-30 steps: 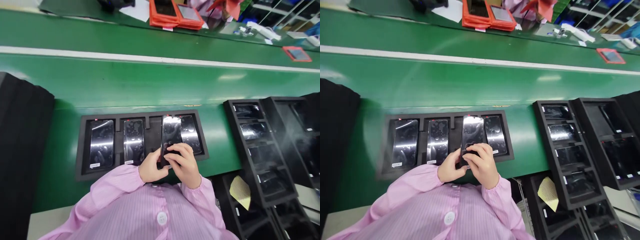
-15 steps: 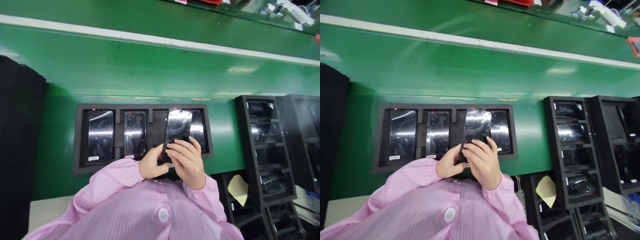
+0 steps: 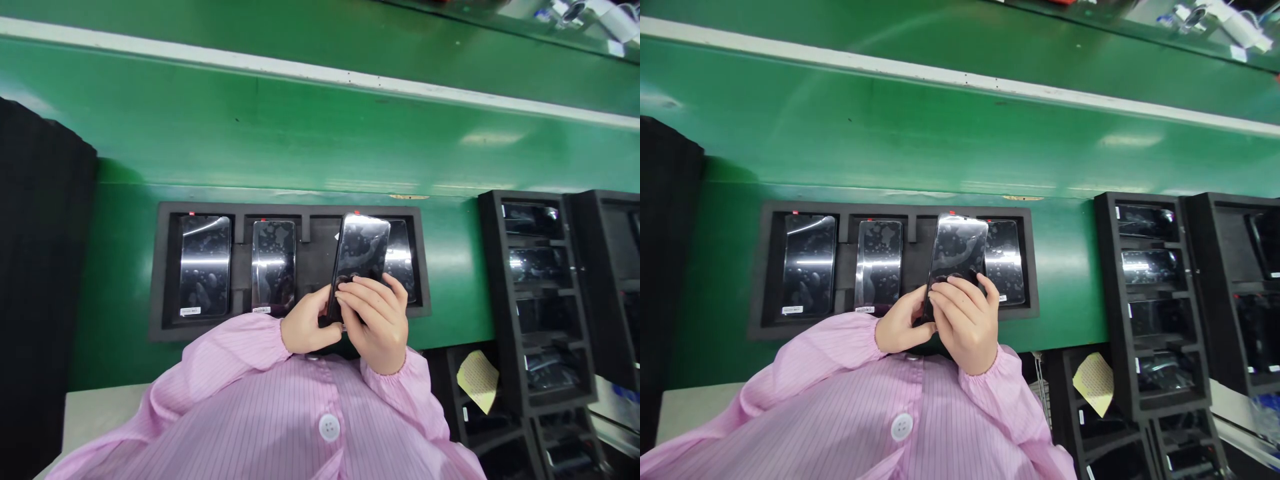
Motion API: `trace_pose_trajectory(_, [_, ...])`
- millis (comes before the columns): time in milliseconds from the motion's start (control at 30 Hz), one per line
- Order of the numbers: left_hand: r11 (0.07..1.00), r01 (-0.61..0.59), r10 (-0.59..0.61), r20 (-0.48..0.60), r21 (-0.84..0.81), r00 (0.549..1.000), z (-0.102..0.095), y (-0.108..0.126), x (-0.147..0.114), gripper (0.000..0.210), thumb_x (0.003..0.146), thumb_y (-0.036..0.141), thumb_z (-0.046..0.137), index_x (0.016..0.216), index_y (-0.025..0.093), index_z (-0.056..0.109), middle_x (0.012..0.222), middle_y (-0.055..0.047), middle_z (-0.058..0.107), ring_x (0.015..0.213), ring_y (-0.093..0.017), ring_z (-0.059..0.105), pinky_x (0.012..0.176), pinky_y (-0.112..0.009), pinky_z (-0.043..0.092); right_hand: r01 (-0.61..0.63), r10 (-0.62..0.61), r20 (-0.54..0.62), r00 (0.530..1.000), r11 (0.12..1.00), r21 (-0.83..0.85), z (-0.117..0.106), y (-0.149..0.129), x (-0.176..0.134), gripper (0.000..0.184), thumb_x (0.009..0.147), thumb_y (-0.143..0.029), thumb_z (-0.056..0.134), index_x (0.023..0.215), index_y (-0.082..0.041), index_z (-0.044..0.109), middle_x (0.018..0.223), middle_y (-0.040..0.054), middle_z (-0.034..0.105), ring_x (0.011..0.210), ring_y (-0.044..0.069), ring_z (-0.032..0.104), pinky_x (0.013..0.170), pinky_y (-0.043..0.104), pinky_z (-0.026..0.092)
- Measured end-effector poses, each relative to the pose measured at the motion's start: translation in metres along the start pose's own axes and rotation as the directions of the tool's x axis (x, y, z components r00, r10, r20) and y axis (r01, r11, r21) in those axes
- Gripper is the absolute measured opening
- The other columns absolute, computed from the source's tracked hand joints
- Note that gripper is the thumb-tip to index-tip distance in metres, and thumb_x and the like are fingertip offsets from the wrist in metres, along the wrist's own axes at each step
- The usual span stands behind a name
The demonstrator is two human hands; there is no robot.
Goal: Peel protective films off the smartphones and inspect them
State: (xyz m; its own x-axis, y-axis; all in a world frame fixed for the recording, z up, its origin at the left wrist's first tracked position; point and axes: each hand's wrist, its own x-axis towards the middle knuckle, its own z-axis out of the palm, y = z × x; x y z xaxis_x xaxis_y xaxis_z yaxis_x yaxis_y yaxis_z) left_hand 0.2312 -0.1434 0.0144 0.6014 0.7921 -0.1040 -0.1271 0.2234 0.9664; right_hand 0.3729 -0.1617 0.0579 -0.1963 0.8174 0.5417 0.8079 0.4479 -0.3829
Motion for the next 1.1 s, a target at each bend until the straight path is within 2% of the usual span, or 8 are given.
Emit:
trace_pose_trajectory(400, [0.994, -0.037, 0.037, -0.002, 0.102, 0.999, -0.001, 0.002, 0.001, 0.028, 0.068, 0.019, 0.056, 0.094, 0.017, 0.049, 0.074, 0.001, 0.051, 0.071, -0.017, 0.056, 0.067, -0.029, 0.053, 0.003, -0.003, 0.003, 1.000, 1.000, -0.001, 0.000, 0.001, 0.002, 0.016, 0.088, -0.008, 0.063, 0.096, -0.021, 0.066, 0.096, 0.0013, 0.075, 0.088, 0.018, 0.068, 0.091, 0.040, 0.046])
trace_pose_trajectory(667, [0.994, -0.029, 0.031, -0.014, 0.101, 0.999, 0.001, 0.001, 0.002, 0.031, 0.067, 0.019, 0.056, 0.098, 0.017, 0.051, 0.078, 0.001, 0.055, 0.070, -0.016, 0.056, 0.066, -0.028, 0.052, -0.008, 0.006, 0.045, 0.999, 0.999, 0.032, 0.002, 0.004, 0.002, 0.018, 0.089, -0.005, 0.057, 0.096, -0.020, 0.065, 0.097, 0.0039, 0.073, 0.091, 0.018, 0.068, 0.095, 0.041, 0.049])
trace_pose_trajectory(733, [0.996, -0.023, 0.026, -0.033, 0.084, 0.999, 0.002, 0.000, 0.002, 0.040, 0.069, 0.018, 0.056, 0.108, 0.016, 0.053, 0.082, 0.000, 0.057, 0.072, -0.016, 0.058, 0.069, -0.029, 0.052, -0.035, 0.031, 0.050, 0.998, 0.996, 0.077, 0.003, 0.006, 0.001, 0.017, 0.089, -0.007, 0.057, 0.096, -0.020, 0.065, 0.097, 0.0041, 0.072, 0.094, 0.018, 0.067, 0.095, 0.041, 0.050])
trace_pose_trajectory(800, [0.998, -0.004, 0.008, -0.066, 0.063, 0.998, 0.004, -0.002, 0.001, 0.064, 0.071, 0.016, 0.055, 0.133, 0.016, 0.041, 0.080, 0.001, 0.057, 0.069, -0.016, 0.057, 0.067, -0.028, 0.051, -0.075, 0.069, 0.054, 0.996, 0.991, 0.113, 0.004, 0.009, -0.001, 0.016, 0.089, -0.008, 0.058, 0.095, -0.021, 0.065, 0.097, 0.0039, 0.071, 0.095, 0.018, 0.067, 0.096, 0.042, 0.050])
trace_pose_trajectory(833, [0.999, 0.006, -0.002, -0.082, 0.050, 0.997, 0.004, -0.003, 0.000, 0.078, 0.072, 0.015, 0.054, 0.145, 0.017, 0.026, 0.077, 0.002, 0.056, 0.066, -0.016, 0.056, 0.065, -0.028, 0.050, -0.098, 0.093, 0.050, 0.994, 0.988, 0.119, 0.005, 0.011, -0.002, 0.016, 0.089, -0.008, 0.058, 0.095, -0.021, 0.065, 0.096, 0.0037, 0.071, 0.094, 0.018, 0.067, 0.096, 0.043, 0.049])
trace_pose_trajectory(900, [0.999, 0.018, -0.014, -0.091, 0.043, 0.996, 0.005, -0.005, -0.002, 0.098, 0.074, 0.012, 0.053, 0.153, 0.017, -0.004, 0.070, 0.005, 0.052, 0.058, -0.015, 0.052, 0.058, -0.027, 0.046, -0.146, 0.145, 0.018, 0.989, 0.983, 0.111, 0.004, 0.013, -0.003, 0.015, 0.089, -0.008, 0.059, 0.094, -0.021, 0.066, 0.095, 0.0034, 0.071, 0.091, 0.018, 0.066, 0.093, 0.043, 0.049])
trace_pose_trajectory(933, [0.998, 0.019, -0.014, -0.088, 0.053, 0.996, 0.005, -0.005, -0.003, 0.100, 0.075, 0.011, 0.053, 0.153, 0.018, -0.009, 0.067, 0.006, 0.051, 0.056, -0.014, 0.051, 0.056, -0.026, 0.045, -0.168, 0.170, -0.009, 0.985, 0.980, 0.107, 0.004, 0.015, -0.004, 0.014, 0.089, -0.008, 0.060, 0.093, -0.021, 0.066, 0.094, 0.0033, 0.071, 0.090, 0.018, 0.066, 0.090, 0.042, 0.049])
trace_pose_trajectory(1100, [0.985, -0.003, 0.014, -0.064, 0.170, 0.998, 0.005, -0.006, -0.006, 0.077, 0.077, 0.012, 0.054, 0.148, 0.023, 0.027, 0.068, 0.005, 0.050, 0.055, -0.014, 0.051, 0.056, -0.026, 0.043, -0.237, 0.252, -0.151, 0.956, 0.965, 0.111, 0.005, 0.017, -0.006, 0.013, 0.087, -0.009, 0.063, 0.091, -0.021, 0.068, 0.091, 0.0034, 0.071, 0.087, 0.018, 0.065, 0.082, 0.040, 0.050])
